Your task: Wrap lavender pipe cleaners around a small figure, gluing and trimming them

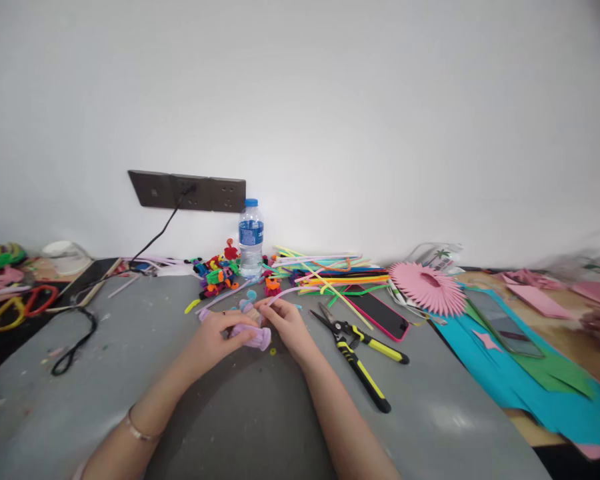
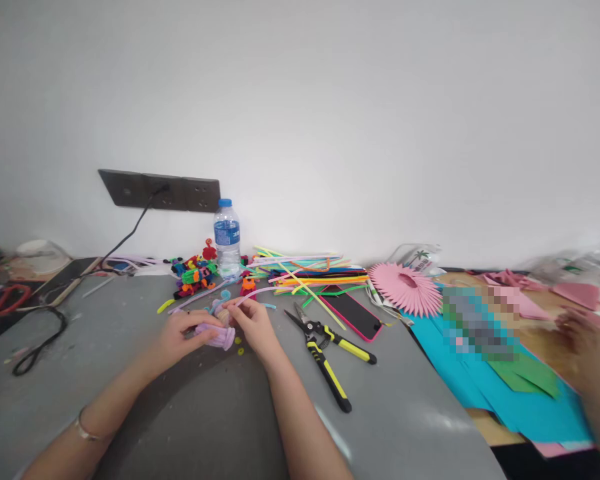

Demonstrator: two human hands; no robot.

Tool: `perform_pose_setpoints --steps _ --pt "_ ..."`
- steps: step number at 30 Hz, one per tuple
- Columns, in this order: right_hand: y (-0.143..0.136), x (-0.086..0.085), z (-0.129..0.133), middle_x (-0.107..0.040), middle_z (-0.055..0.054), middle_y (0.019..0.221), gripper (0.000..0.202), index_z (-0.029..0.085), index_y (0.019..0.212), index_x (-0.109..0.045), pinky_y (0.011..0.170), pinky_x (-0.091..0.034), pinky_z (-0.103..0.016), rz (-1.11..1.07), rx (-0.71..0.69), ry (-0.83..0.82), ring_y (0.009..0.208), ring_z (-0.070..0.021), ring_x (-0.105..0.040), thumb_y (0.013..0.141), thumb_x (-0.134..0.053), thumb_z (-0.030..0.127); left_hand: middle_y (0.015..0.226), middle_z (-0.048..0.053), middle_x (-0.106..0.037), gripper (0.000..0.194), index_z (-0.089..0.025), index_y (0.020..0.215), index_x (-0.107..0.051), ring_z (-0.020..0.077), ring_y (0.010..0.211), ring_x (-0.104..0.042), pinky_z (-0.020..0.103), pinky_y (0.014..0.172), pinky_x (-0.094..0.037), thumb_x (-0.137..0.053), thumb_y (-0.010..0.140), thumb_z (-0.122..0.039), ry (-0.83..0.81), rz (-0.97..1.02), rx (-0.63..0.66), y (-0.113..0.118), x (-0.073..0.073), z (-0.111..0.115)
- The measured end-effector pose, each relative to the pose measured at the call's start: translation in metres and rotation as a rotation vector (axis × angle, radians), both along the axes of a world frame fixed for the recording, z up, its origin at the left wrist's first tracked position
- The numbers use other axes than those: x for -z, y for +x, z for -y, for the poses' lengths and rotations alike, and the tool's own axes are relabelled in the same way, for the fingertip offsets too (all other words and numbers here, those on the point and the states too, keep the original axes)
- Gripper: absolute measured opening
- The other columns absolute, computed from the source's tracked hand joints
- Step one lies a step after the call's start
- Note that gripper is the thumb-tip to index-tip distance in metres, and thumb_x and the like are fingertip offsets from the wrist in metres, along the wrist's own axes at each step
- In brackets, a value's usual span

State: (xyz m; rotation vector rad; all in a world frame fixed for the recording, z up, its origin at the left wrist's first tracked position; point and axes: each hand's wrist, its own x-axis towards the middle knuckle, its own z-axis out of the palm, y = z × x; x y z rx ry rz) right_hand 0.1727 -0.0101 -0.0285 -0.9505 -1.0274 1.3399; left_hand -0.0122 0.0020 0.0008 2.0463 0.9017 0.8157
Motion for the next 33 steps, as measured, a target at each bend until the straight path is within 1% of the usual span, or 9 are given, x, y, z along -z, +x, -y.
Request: perform_pose_setpoints --steps 3,7,11,14,19,23,27,30,33 --pt "-0.001 -0.003 0.001 -0.065 0.001 0.064 0.027 0.017 0.080 -0.073 0.059 -0.046 -0.025 0.155 0.108 0.128 0.058 -0.0137 -0.057 0.080 -0.071 0.044 0.082 0.003 -0.078 0.020 -0.020 0.086 -0.078 0.0183 0.073 -0.066 0.025 0.069 -0.044 -0.062 0.086 -0.032 0.054 -0.126 0.005 0.001 0.004 0.000" --pt "-0.003 -0.004 0.005 -0.067 -0.002 0.069 0.022 0.018 0.083 -0.071 0.064 -0.048 -0.028 0.288 0.240 0.287 0.065 -0.0168 -0.061 0.087 -0.063 0.039 0.084 0.002 -0.079 0.023 -0.020 0.091 -0.077 0.0164 0.066 -0.065 0.024 0.063 -0.043 -0.059 0.087 -0.034 0.035 -0.170 -0.096 0.004 0.007 -0.001" --pt "-0.003 -0.003 0.007 -0.069 -0.003 0.073 0.019 0.018 0.087 -0.070 0.066 -0.049 -0.029 0.321 0.334 0.330 0.068 -0.0179 -0.063 0.090 -0.060 0.035 0.074 0.001 -0.076 0.026 -0.019 0.091 -0.076 0.0146 0.055 -0.059 0.023 0.056 -0.040 -0.058 0.086 -0.037 0.035 -0.148 -0.200 0.004 0.006 -0.004" --pt "-0.003 -0.004 0.008 -0.070 -0.004 0.076 0.017 0.019 0.088 -0.069 0.068 -0.051 -0.029 0.292 0.370 0.360 0.070 -0.0183 -0.066 0.091 -0.059 0.033 0.076 0.002 -0.076 0.028 -0.019 0.091 -0.076 0.0150 0.055 -0.059 0.023 0.055 -0.040 -0.057 0.085 -0.039 0.050 -0.105 -0.242 0.002 0.006 -0.005" --pt "-0.003 -0.008 0.013 -0.070 -0.003 0.077 0.010 0.020 0.086 -0.067 0.071 -0.051 -0.029 0.318 0.364 0.457 0.072 -0.0189 -0.067 0.090 -0.061 0.027 0.078 0.004 -0.075 0.028 -0.018 0.089 -0.074 0.0174 0.062 -0.062 0.024 0.058 -0.043 -0.060 0.083 -0.041 0.048 -0.046 -0.303 0.001 0.006 -0.005" --pt "-0.005 -0.012 0.019 -0.070 -0.004 0.077 0.010 0.021 0.084 -0.066 0.069 -0.049 -0.028 0.382 0.291 0.516 0.072 -0.0189 -0.066 0.091 -0.059 0.022 0.077 0.004 -0.073 0.027 -0.018 0.085 -0.072 0.0176 0.064 -0.062 0.024 0.058 -0.044 -0.061 0.081 -0.042 0.009 0.048 -0.402 0.001 0.006 -0.006" --pt "-0.007 -0.017 0.020 -0.070 -0.004 0.078 0.009 0.021 0.084 -0.064 0.068 -0.049 -0.027 0.420 0.244 0.608 0.072 -0.0180 -0.066 0.090 -0.059 0.017 0.064 0.000 -0.065 0.030 -0.017 0.081 -0.070 0.0137 0.055 -0.054 0.022 0.053 -0.040 -0.062 0.079 -0.046 -0.067 0.174 -0.492 0.000 0.002 -0.005" --pt "-0.009 -0.019 0.019 -0.070 -0.004 0.077 0.010 0.021 0.083 -0.065 0.066 -0.048 -0.026 0.450 0.208 0.671 0.072 -0.0174 -0.065 0.088 -0.061 0.014 0.057 -0.003 -0.056 0.032 -0.016 0.075 -0.065 0.0106 0.049 -0.047 0.021 0.048 -0.036 -0.064 0.076 -0.048 -0.142 0.279 -0.515 0.001 0.000 -0.004" --pt "-0.011 -0.017 0.018 -0.068 -0.005 0.077 0.009 0.020 0.083 -0.066 0.064 -0.048 -0.026 0.465 0.180 0.684 0.071 -0.0173 -0.064 0.087 -0.062 0.013 0.055 -0.005 -0.051 0.036 -0.016 0.072 -0.061 0.0090 0.047 -0.045 0.020 0.046 -0.037 -0.068 0.073 -0.052 -0.229 0.379 -0.511 0.001 -0.001 -0.004"
